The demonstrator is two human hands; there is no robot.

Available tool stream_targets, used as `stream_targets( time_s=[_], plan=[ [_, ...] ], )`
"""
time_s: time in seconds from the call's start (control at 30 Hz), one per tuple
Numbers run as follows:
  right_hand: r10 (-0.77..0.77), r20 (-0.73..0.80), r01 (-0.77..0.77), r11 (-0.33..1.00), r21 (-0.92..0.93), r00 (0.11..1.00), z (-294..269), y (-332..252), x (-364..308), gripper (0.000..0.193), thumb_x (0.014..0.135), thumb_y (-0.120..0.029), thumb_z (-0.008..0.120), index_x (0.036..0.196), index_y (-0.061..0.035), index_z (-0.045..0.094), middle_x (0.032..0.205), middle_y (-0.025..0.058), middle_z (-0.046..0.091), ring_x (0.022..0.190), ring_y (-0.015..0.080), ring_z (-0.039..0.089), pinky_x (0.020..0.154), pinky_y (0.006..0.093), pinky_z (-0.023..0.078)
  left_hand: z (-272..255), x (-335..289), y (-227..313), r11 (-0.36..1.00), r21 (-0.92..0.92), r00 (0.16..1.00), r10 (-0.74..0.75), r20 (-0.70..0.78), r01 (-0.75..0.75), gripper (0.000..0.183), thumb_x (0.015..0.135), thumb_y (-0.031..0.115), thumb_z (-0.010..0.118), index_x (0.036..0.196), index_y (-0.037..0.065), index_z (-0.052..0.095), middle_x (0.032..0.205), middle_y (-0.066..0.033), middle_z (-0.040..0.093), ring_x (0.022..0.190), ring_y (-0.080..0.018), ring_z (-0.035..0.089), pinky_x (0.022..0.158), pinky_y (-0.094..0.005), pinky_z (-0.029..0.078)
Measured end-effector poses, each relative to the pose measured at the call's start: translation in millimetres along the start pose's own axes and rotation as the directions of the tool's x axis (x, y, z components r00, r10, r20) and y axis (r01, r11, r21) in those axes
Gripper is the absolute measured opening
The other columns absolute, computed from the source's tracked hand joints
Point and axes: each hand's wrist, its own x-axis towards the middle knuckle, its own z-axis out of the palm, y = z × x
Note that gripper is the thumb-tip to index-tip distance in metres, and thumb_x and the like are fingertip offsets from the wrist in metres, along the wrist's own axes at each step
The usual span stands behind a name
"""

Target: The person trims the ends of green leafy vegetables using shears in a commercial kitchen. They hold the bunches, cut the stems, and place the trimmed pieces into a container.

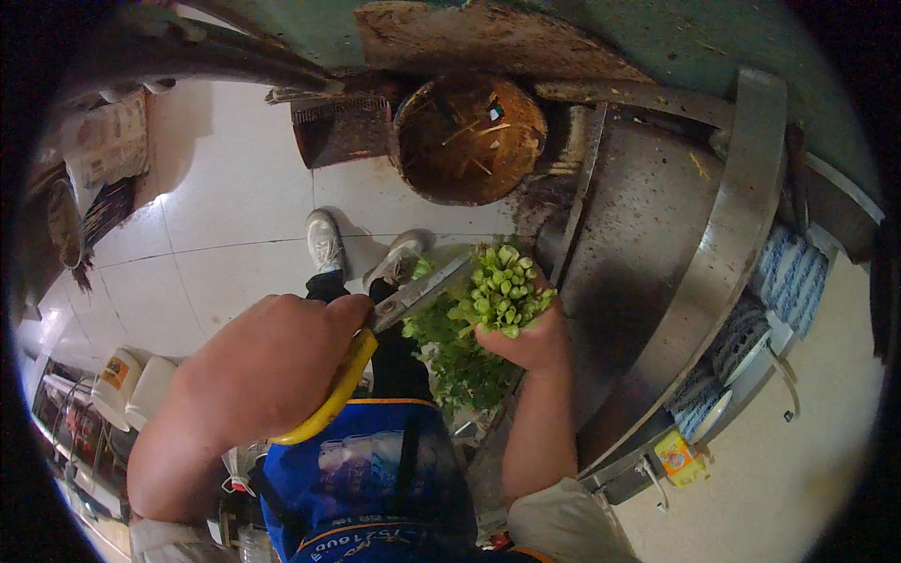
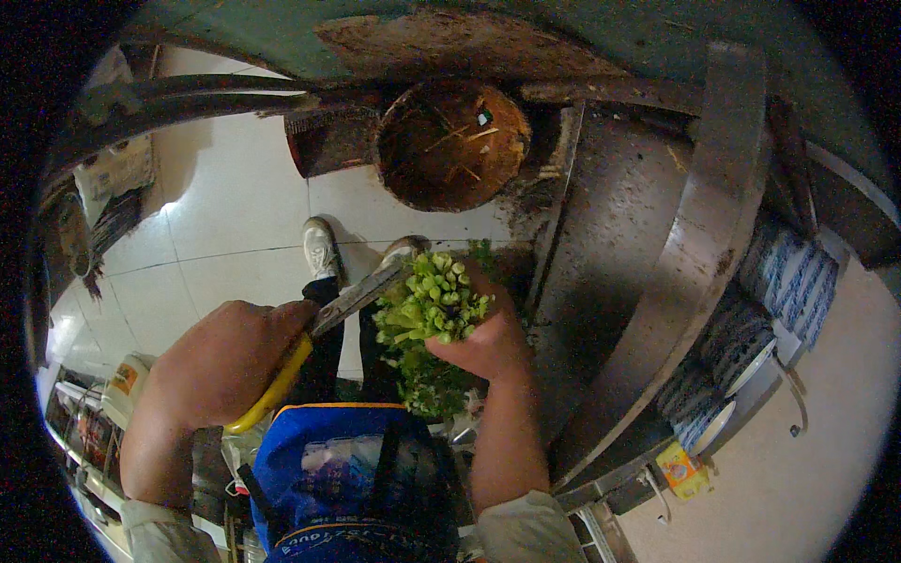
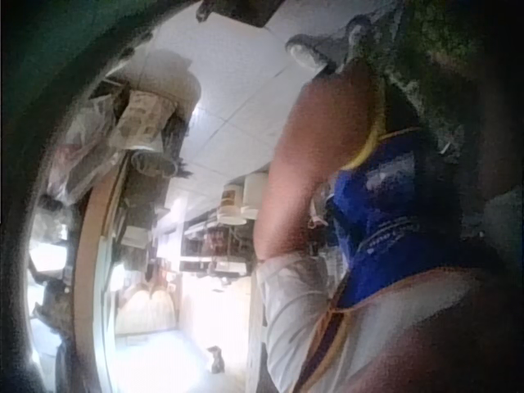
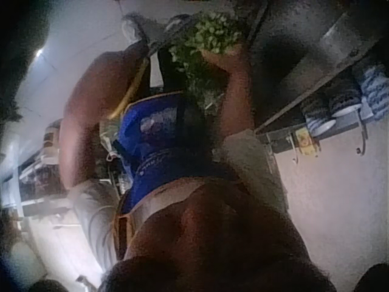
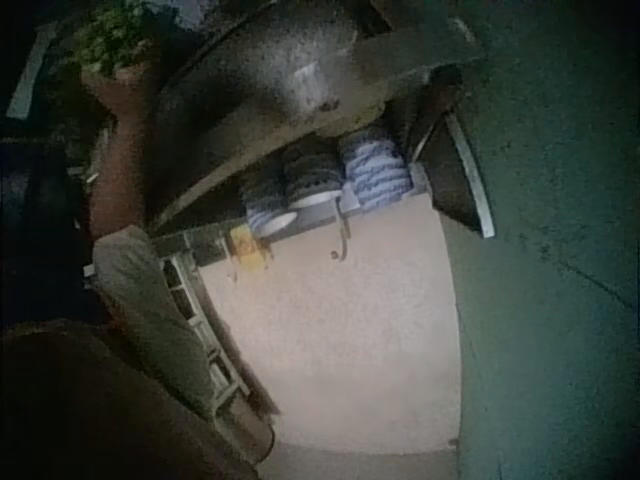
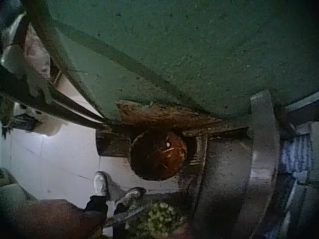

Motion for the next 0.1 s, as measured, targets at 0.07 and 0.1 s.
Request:
stream_targets(
  time_s=[0.07, 0.1],
  plan=[
    [-0.134, 0.042, 0.137, 0.987, -0.082, 0.990, -1.6, -3.5, 3.1, 0.077, 0.067, -0.007, 0.086, 0.137, -0.0040, 0.057, 0.122, 0.0111, 0.073, 0.109, 0.0205, 0.071, 0.097, 0.0368, 0.055, -4.1, 2.5, -1.7, 1.000, 0.003, 0.999, -0.016, 0.044, 0.016, 0.025, 0.096, 0.019, 0.061, 0.112, 0.001, 0.063, 0.078, -0.0261, 0.068, 0.079, -0.0467, 0.069, 0.070, -0.0546, 0.054],
    [-0.091, 0.037, 0.091, 0.996, -0.003, 0.995, -1.2, -4.8, 3.6, 0.078, 0.067, -0.008, 0.086, 0.139, -0.0046, 0.056, 0.122, 0.0109, 0.073, 0.110, 0.0205, 0.071, 0.097, 0.0369, 0.055, -4.9, 2.7, -0.9, 1.000, -0.008, 0.999, -0.004, 0.042, 0.004, 0.025, 0.096, 0.019, 0.061, 0.112, 0.001, 0.063, 0.078, -0.0261, 0.068, 0.079, -0.0467, 0.069, 0.070, -0.0546, 0.054]
  ],
)
